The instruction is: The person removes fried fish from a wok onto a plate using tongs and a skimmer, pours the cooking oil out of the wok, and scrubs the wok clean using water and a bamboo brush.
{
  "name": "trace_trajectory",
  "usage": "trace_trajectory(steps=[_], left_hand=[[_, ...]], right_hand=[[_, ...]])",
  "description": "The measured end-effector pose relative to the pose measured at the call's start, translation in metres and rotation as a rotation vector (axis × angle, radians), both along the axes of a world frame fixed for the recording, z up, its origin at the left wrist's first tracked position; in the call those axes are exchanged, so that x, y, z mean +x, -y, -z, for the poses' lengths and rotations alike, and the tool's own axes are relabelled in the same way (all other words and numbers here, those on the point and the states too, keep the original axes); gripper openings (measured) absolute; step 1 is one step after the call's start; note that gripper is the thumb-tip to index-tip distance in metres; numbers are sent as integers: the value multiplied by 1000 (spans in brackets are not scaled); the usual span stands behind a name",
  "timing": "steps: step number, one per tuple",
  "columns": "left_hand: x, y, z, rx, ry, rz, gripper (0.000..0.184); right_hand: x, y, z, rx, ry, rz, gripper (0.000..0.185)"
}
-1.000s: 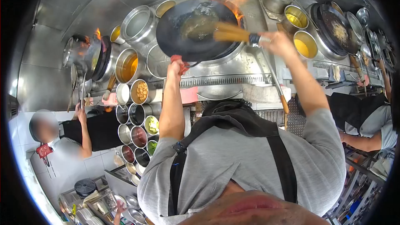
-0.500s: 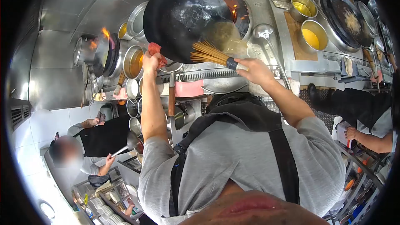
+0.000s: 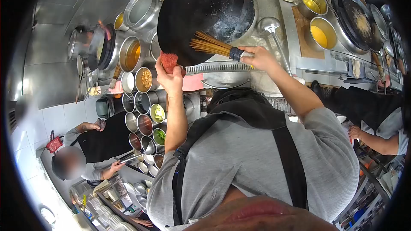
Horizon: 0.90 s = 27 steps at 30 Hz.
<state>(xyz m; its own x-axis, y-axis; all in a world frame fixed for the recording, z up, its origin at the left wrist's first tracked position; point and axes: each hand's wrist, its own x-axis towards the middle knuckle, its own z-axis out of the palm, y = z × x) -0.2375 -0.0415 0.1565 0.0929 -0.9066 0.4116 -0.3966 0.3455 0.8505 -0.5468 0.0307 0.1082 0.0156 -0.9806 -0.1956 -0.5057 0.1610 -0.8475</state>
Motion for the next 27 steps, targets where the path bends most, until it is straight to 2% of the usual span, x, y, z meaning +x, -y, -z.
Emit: trace_trajectory(steps=[3,4,7,8,9,11,14,15,16,17,18,20,22,23,24,26,27], left_hand=[[-6,-3,-7,64,-145,18,54],[15,19,23,-58,6,5,52],[22,29,19,187,-156,-90,49],[30,39,28,187,-148,-118,42],[38,49,39,188,-140,-147,34],[24,49,28,314,-287,-136,23],[16,65,62,509,-413,-50,24],[2,67,74,548,-471,-103,26],[-5,72,95,617,-574,-121,25],[-18,69,94,701,-621,-107,28],[-19,75,114,778,-618,-7,28],[-54,56,120,660,-644,-24,21],[-64,57,127,589,-669,-32,18],[-65,59,136,643,-646,13,16],[-67,60,142,700,-626,59,15],[-73,69,132,755,-651,60,11],[-76,74,128,803,-656,80,8]], right_hand=[[-33,-1,-1,128,-113,-31,53],[-55,-4,36,126,81,110,52],[-105,-40,56,7,-133,434,53],[-119,-58,66,-23,-176,522,54],[-130,-83,64,1,-51,520,54],[-125,-124,37,14,148,502,57],[-84,-146,47,69,256,551,53],[-67,-143,59,-40,62,542,49],[-60,-135,84,-94,-263,464,45],[-49,-129,100,-5,-249,455,43],[-38,-126,117,-15,-318,483,42],[-34,-132,131,-38,-394,491,41],[-45,-153,134,-205,-306,569,38],[-53,-167,127,-255,-498,521,39],[-62,-183,134,-220,-595,582,36],[-81,-201,153,296,-648,524,31],[-85,-211,166,188,-631,521,27]])
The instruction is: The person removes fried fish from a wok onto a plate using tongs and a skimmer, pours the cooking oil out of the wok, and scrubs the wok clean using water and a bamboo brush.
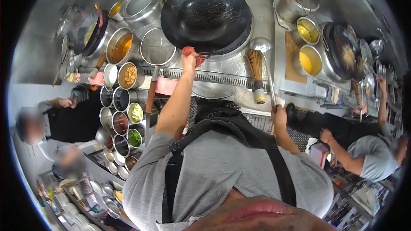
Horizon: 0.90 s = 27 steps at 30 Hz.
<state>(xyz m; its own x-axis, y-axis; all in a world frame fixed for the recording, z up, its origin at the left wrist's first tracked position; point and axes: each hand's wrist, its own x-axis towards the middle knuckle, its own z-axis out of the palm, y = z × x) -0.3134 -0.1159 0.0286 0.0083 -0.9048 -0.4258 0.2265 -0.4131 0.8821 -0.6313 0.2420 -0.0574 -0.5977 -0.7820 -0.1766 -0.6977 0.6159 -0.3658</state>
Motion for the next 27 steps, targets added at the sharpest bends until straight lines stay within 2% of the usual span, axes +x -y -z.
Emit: trace_trajectory(steps=[2,4,6,8,10,12,13,16,17,18,19,20,21,22,24,26,27], left_hand=[[-4,14,11,38,1,-11,10],[-3,26,5,125,2,83,11],[-5,23,3,124,5,62,14],[-5,20,2,117,-60,121,13],[-8,17,6,102,-66,122,18],[-2,14,3,140,-54,105,32],[5,14,7,159,-64,127,46],[46,8,33,45,-139,140,51],[66,6,56,-121,71,125,51],[93,4,91,-116,236,136,54],[116,0,113,-107,403,146,57],[136,-18,90,-142,522,94,59],[156,-39,66,-170,644,41,63],[173,-47,74,-93,717,67,65],[201,-66,118,-302,852,67,66],[204,-65,111,-212,785,122,69],[205,-63,110,-147,658,136,68]], right_hand=[[0,1,-14,-148,56,-19,24],[-6,9,-30,-187,43,-30,22],[-9,16,-50,-225,32,-25,20],[-6,22,-71,-130,526,295,23],[8,34,-85,-264,584,333,15],[14,60,-85,-349,533,228,14],[34,83,-113,-420,595,237,19],[51,155,-141,-452,579,90,19],[53,183,-142,-507,721,70,24],[59,213,-149,-509,724,-7,22],[66,249,-161,-493,632,-139,19],[79,288,-176,-477,542,-268,16],[110,326,-209,-453,563,-303,16],[143,366,-239,-428,585,-338,17],[180,456,-250,-196,330,-444,25],[226,539,-239,-225,147,-622,31],[241,590,-217,-333,-50,-768,27]])
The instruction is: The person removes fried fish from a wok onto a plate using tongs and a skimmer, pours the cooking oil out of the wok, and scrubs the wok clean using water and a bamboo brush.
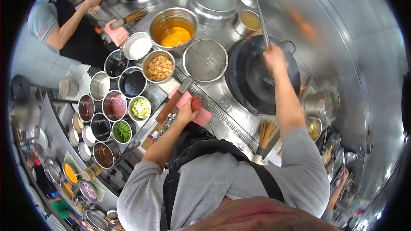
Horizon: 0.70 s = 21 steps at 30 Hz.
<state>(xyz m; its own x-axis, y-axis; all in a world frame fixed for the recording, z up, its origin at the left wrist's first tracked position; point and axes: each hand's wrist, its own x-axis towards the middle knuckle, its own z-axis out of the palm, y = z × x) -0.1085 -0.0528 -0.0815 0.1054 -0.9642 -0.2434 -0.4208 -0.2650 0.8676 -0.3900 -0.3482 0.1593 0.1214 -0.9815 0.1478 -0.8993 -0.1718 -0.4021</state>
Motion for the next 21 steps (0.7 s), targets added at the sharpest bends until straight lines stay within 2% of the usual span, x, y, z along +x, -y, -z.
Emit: trace_trajectory(steps=[1,2,4,5,6,7,8,9,11,16,17,18,20,21], left_hand=[[0,0,-12,-25,27,-1,65],[1,1,-30,-12,82,9,66],[5,1,-39,14,146,-8,66],[7,1,-36,-26,320,28,69],[9,0,-35,-61,494,71,73],[9,0,-35,-49,501,52,73],[8,1,-36,-76,492,32,74],[8,0,-39,-106,481,18,75],[11,-1,-46,-83,427,-4,75],[21,-27,-65,-117,330,42,73],[22,-34,-68,-129,331,63,73],[24,-42,-71,-130,291,47,68],[21,-60,-84,-124,303,-15,57],[21,-67,-81,-132,306,16,57]], right_hand=[[14,41,23,-172,-155,-120,25],[45,61,21,-167,-149,-153,25],[110,85,5,285,-23,58,16],[130,101,18,291,-21,28,16],[144,116,37,438,218,105,16],[157,128,47,587,456,188,15],[163,141,52,664,553,105,6],[166,144,56,672,553,96,6],[165,148,63,754,1264,207,4],[121,116,44,700,1489,206,8],[107,104,38,688,1540,113,9],[94,89,29,671,1590,19,11],[68,48,6,622,1604,20,12],[52,30,-1,603,1604,15,13]])
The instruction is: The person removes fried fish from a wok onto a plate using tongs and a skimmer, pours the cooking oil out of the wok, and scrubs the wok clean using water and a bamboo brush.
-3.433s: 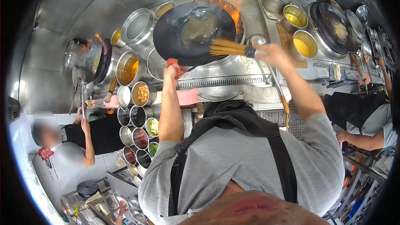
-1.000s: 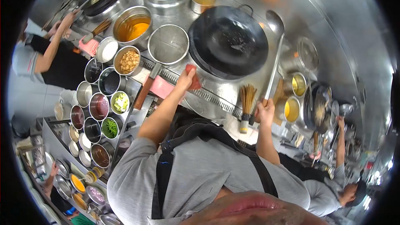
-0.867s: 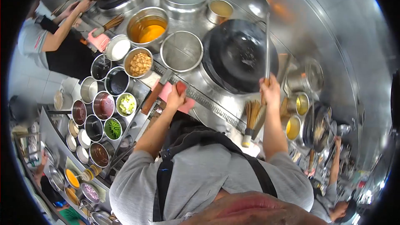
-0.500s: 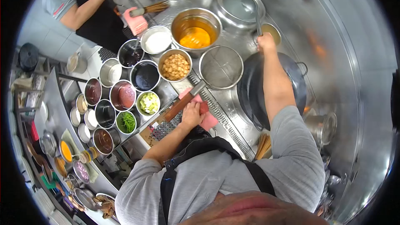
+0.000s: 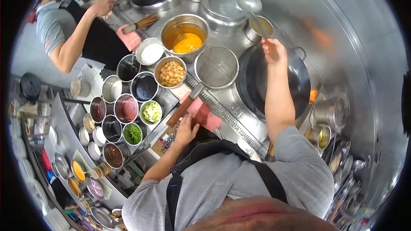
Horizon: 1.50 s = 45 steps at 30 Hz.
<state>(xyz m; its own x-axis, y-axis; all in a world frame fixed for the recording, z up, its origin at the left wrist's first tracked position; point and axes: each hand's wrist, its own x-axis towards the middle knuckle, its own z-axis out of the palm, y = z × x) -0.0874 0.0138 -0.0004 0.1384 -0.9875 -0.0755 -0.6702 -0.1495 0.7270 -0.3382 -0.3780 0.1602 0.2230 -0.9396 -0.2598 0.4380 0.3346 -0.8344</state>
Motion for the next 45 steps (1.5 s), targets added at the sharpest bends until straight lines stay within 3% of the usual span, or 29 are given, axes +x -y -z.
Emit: trace_trajectory(steps=[3,6,8,10,12,13,16,17,18,19,20,21,22,23,24,25,26,27,28,30,32,34,35,36,38,39,41,44,45], left_hand=[[11,-28,42,-80,-49,-123,54],[23,-105,109,203,-67,-219,46],[37,-165,158,530,147,-265,41],[77,-255,247,765,505,504,41],[74,-338,245,1073,247,159,40],[67,-362,250,1089,221,126,40],[39,-444,264,900,41,-322,39],[24,-451,246,1050,110,-329,39],[21,-472,282,945,-86,-417,39],[10,-474,299,1056,-194,-521,45],[-5,-452,289,535,-251,-339,51],[-19,-447,319,756,-32,-346,56],[-24,-415,241,850,46,-315,47],[-25,-406,265,741,196,-153,40],[-33,-370,193,893,-88,-587,36],[-34,-357,174,792,-170,-676,41],[-28,-351,169,709,-198,-568,44],[-30,-345,165,648,-225,-620,45],[-31,-348,163,580,-255,-668,47],[-31,-365,148,540,-277,-788,47],[-25,-394,143,504,-304,-900,47],[-21,-442,160,702,-259,-891,43],[-20,-469,165,721,-241,-878,44],[-19,-498,167,743,-220,-865,46],[-20,-532,134,850,-242,-998,37],[-20,-545,114,885,-260,-1046,34],[-11,-570,102,925,-318,-1147,33],[6,-580,128,866,-364,-1283,30],[11,-579,120,844,-424,-1253,29]], right_hand=[[-53,-48,-22,-18,-26,-23,23],[-116,-131,-23,-5,52,-77,28],[-141,-166,-25,5,24,-76,29],[-164,-194,-13,29,-3,-39,27],[-186,-217,2,5,-82,18,32],[-194,-224,7,24,-71,49,28],[-227,-248,32,-35,-57,-25,24],[-255,-235,58,72,-86,-66,24],[-253,-246,68,-32,-224,75,24],[-260,-253,69,-11,-296,87,22],[-281,-247,81,1,-353,22,20],[-275,-256,71,-5,-456,19,17],[-270,-262,67,-19,-608,31,13],[-254,-285,48,-26,-795,-21,10],[-263,-284,51,-84,-1009,-176,10],[-247,-301,38,-110,-1307,-262,15],[-291,-280,83,-400,-1723,-343,22],[-268,-313,67,-594,-1984,-295,32],[-221,-360,33,-509,-2040,-292,41],[-239,-366,69,-771,-1892,-292,43],[-210,-370,70,-936,-1778,-312,40],[-167,-374,54,-448,-1900,-390,32],[-143,-372,40,5,-1323,-349,24],[-133,-367,44,-13,-1320,-367,24],[-126,-354,58,-209,-570,-128,22],[-136,-338,75,-668,-680,-296,21],[-126,-294,98,-687,-530,-291,21],[-98,-253,113,-634,-303,-253,20],[-80,-253,110,-633,-260,-109,18]])
